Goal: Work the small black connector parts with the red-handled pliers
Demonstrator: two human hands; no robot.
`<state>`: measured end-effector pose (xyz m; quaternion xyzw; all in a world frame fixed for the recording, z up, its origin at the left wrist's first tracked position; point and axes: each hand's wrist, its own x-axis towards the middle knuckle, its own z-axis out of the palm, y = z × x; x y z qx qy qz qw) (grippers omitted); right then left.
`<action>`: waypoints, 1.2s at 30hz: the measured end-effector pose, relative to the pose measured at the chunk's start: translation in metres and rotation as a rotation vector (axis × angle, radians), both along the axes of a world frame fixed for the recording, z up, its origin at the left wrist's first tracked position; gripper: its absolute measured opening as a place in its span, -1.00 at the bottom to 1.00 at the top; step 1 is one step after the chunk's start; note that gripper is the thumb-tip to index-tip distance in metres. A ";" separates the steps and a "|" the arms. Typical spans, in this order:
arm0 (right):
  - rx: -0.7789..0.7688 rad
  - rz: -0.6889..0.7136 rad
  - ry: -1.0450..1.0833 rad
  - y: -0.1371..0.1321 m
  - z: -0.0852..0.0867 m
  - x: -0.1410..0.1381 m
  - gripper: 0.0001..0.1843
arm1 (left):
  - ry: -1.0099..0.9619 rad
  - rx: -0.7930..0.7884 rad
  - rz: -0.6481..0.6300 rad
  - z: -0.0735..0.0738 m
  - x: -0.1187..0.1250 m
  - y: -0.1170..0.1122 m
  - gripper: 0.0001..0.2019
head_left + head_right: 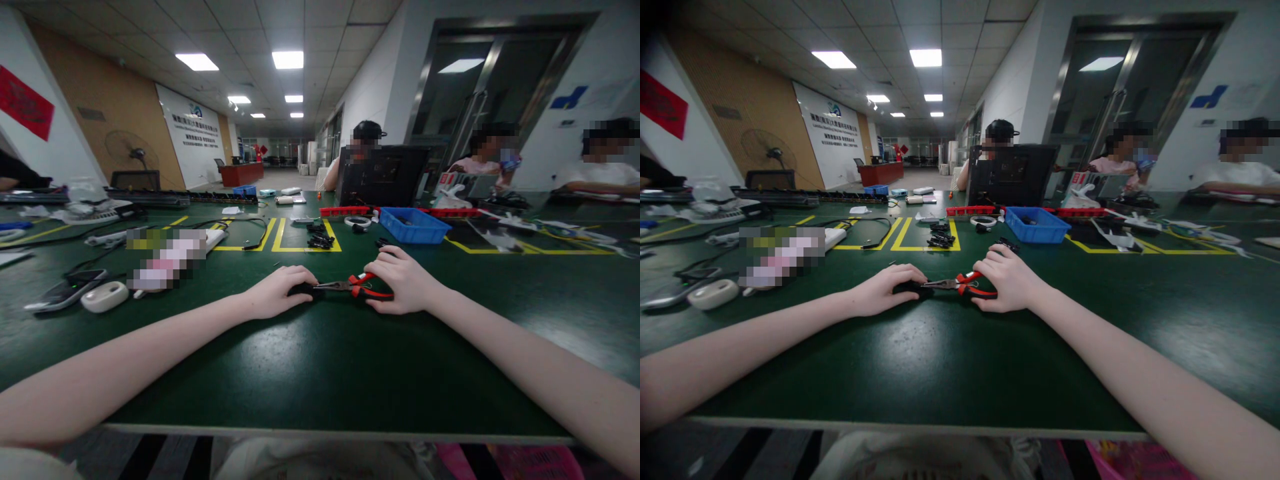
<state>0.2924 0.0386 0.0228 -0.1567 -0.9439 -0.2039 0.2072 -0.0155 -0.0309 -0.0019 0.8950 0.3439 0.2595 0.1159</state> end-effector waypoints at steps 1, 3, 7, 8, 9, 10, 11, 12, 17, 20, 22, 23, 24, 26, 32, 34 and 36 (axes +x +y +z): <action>0.000 0.004 0.005 0.000 0.000 0.000 -0.54 | 0.003 -0.002 0.002 0.000 0.000 0.000 -0.76; -0.001 0.008 0.007 0.001 -0.001 0.001 -0.54 | 0.011 -0.011 0.009 0.001 0.000 -0.001 -0.75; -0.014 0.003 -0.002 0.001 0.000 0.001 -0.53 | 0.029 -0.025 0.018 0.002 0.000 -0.001 -0.75; -0.015 -0.002 -0.005 0.000 0.000 0.001 -0.53 | 0.032 -0.025 0.019 0.002 0.000 -0.001 -0.76; -0.013 -0.006 -0.009 0.000 0.000 0.001 -0.52 | 0.033 -0.023 0.020 0.001 0.000 -0.001 -0.76; -0.010 -0.009 -0.012 0.000 0.000 0.001 -0.52 | 0.033 -0.021 0.019 0.001 0.000 -0.001 -0.76; -0.005 -0.010 -0.014 0.000 0.000 0.001 -0.51 | 0.031 -0.018 0.018 0.001 0.000 -0.001 -0.77; -0.002 -0.009 -0.015 0.000 0.000 0.001 -0.51 | 0.028 -0.016 0.015 0.001 0.000 -0.001 -0.77; -0.006 0.003 -0.008 0.000 0.000 0.000 -0.54 | 0.019 -0.008 0.001 0.000 0.000 0.000 -0.76; -0.008 0.007 -0.004 0.000 0.000 0.000 -0.54 | 0.016 0.001 0.006 -0.001 0.000 0.000 -0.76; -0.012 0.004 -0.008 0.000 0.000 0.000 -0.53 | 0.016 0.000 0.008 -0.001 0.000 0.000 -0.77; -0.015 0.001 -0.012 0.000 0.000 0.000 -0.53 | 0.016 -0.002 0.009 -0.001 0.000 0.000 -0.77; -0.020 -0.002 -0.016 0.000 0.001 0.000 -0.53 | 0.016 -0.005 0.007 -0.001 0.000 0.001 -0.78; -0.030 -0.013 -0.023 0.000 0.001 0.000 -0.52 | 0.022 -0.010 0.004 -0.001 0.000 0.001 -0.78; -0.178 -0.073 -0.092 0.004 -0.002 0.002 -0.41 | 0.037 -0.026 0.017 -0.001 0.000 0.001 -0.80; -0.237 -0.079 -0.080 0.004 0.000 0.001 -0.41 | 0.041 -0.040 0.028 -0.001 0.000 0.001 -0.80; -0.263 -0.073 -0.020 -0.001 0.008 -0.006 -0.45 | 0.044 -0.049 0.034 0.000 0.000 0.001 -0.80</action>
